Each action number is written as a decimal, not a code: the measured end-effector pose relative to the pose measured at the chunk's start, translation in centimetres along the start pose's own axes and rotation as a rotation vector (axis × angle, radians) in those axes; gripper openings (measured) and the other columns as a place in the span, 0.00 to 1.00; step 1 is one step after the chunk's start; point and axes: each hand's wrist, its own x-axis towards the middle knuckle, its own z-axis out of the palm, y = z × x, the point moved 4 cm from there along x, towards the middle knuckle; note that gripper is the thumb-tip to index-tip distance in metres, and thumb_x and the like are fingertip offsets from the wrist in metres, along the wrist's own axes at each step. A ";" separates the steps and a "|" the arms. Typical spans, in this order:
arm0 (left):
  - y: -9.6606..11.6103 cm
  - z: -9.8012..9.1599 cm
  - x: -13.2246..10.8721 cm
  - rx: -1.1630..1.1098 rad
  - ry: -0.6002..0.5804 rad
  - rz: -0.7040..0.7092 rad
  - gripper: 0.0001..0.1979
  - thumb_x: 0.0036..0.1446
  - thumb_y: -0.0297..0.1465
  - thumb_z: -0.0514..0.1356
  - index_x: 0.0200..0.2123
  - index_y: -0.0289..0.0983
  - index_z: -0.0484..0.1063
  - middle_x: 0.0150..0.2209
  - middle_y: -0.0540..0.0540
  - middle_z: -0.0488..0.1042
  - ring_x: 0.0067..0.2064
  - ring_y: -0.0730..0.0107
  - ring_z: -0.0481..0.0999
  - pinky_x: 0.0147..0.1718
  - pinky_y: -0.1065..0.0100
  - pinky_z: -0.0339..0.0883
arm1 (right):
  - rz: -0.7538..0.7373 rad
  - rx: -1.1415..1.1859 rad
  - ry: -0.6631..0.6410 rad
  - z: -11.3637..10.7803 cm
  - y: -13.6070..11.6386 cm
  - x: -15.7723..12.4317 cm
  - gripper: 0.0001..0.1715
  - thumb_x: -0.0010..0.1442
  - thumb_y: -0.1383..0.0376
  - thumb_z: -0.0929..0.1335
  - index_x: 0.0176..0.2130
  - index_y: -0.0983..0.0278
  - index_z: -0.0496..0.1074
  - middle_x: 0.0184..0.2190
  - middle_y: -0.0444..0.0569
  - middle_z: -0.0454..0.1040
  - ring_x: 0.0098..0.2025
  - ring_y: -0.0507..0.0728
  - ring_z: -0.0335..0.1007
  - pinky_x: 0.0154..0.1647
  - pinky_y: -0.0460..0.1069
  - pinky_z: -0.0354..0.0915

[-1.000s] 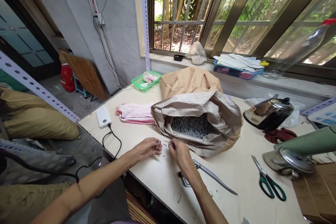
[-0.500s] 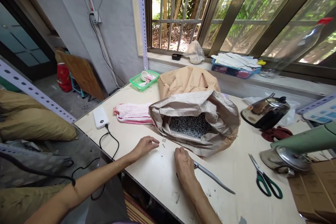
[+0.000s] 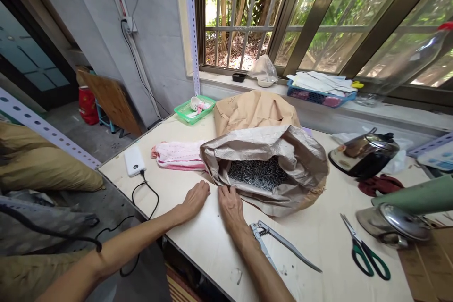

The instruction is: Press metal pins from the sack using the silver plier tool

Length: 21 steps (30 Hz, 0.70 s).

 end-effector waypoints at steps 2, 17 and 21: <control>-0.3 -0.4 0.2 -0.026 0.041 -0.009 0.08 0.63 0.26 0.48 0.42 0.37 0.64 0.44 0.44 0.67 0.46 0.63 0.67 0.42 0.64 0.63 | 0.040 -0.007 -0.007 0.5 0.0 -0.1 0.21 0.61 0.74 0.53 0.44 0.65 0.69 0.42 0.56 0.69 0.48 0.60 0.60 0.46 0.52 0.57; -3.1 -2.5 4.3 -0.560 0.147 -0.232 0.08 0.58 0.23 0.49 0.36 0.35 0.66 0.44 0.40 0.67 0.50 0.60 0.65 0.47 0.61 0.60 | 0.132 0.268 -0.166 -0.6 0.1 1.4 0.19 0.50 0.79 0.58 0.37 0.66 0.69 0.40 0.53 0.70 0.38 0.55 0.68 0.38 0.48 0.56; -3.6 -2.4 3.1 -0.871 0.026 -0.255 0.07 0.59 0.33 0.52 0.31 0.36 0.63 0.33 0.46 0.68 0.34 0.70 0.69 0.32 0.70 0.64 | 0.147 0.514 -0.148 -0.5 0.4 1.5 0.14 0.48 0.76 0.60 0.34 0.64 0.68 0.32 0.47 0.69 0.34 0.54 0.66 0.37 0.48 0.57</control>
